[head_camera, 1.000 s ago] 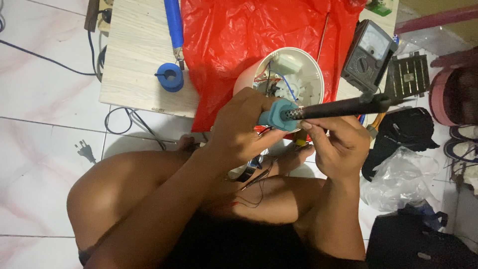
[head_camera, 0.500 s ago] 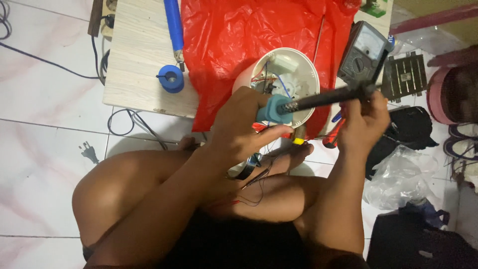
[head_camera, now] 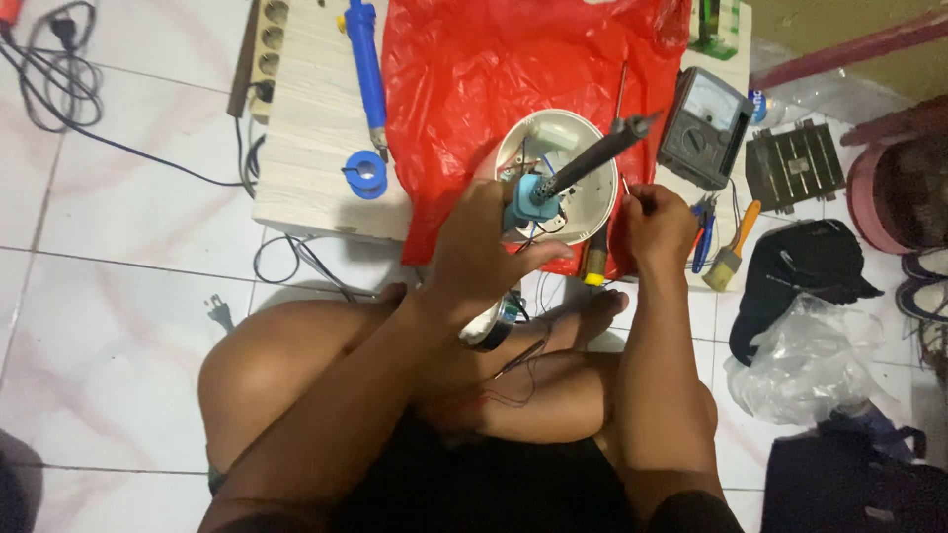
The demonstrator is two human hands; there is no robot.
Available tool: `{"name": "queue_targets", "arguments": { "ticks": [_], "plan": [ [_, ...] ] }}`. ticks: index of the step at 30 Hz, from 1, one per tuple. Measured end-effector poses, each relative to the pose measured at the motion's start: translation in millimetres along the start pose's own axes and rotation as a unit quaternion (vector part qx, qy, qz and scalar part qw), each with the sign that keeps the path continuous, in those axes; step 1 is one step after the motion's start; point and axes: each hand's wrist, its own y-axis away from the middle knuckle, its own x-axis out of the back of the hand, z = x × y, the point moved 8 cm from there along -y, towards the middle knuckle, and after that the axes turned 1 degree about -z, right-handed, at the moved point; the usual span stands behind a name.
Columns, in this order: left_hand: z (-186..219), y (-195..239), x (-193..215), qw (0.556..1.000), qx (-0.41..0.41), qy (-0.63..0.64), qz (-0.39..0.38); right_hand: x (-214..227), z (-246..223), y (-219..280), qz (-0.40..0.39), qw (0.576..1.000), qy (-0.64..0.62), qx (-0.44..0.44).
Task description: The person sits on the floor and uses a soldering iron to attach wires to a small white electrical component. They repeatedly apply solder to connection points, occasionally using a file to clean the iron's tip and feeding solder wire from a blue spool.
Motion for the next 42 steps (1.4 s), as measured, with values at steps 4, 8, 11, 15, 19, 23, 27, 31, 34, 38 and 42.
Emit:
{"name": "queue_targets", "arguments": {
  "ticks": [4,8,11,15,19,23,27,31,34,38,42],
  "plan": [
    [17,2,15,0.999,-0.009,0.03,0.043,59,-54,22,0.117,0.979,-0.108,0.129],
    [19,18,20,0.984,0.05,0.156,0.067,140,-118,67,0.244,0.871,-0.281,0.32],
    [67,34,17,0.967,-0.011,0.255,0.001,170,-135,114,0.266,0.792,-0.3,0.46],
    [57,58,-26,0.95,0.003,0.308,-0.051,170,-181,152,0.205,0.776,-0.283,0.525],
    [62,53,-19,0.958,0.117,0.253,-0.074,152,-186,148,0.179,0.792,-0.261,0.523],
    [75,56,-21,0.923,0.241,0.279,-0.112,151,-190,153,0.161,0.851,-0.166,0.472],
    [73,47,-8,0.935,0.254,0.164,-0.184,151,-191,156,0.177,0.86,-0.161,0.45],
    [66,3,43,0.979,0.065,0.163,-0.102,160,-163,148,0.278,0.822,-0.273,0.416],
    [5,-15,102,0.993,0.101,0.054,-0.01,180,-144,150,0.349,0.822,-0.316,0.321],
    [-110,-2,127,0.889,0.333,-0.286,-0.132,185,-120,138,0.376,0.815,-0.373,0.234],
    [-123,-8,105,0.884,0.327,-0.314,-0.112,187,-112,136,0.405,0.784,-0.409,0.231]
  ]
}}
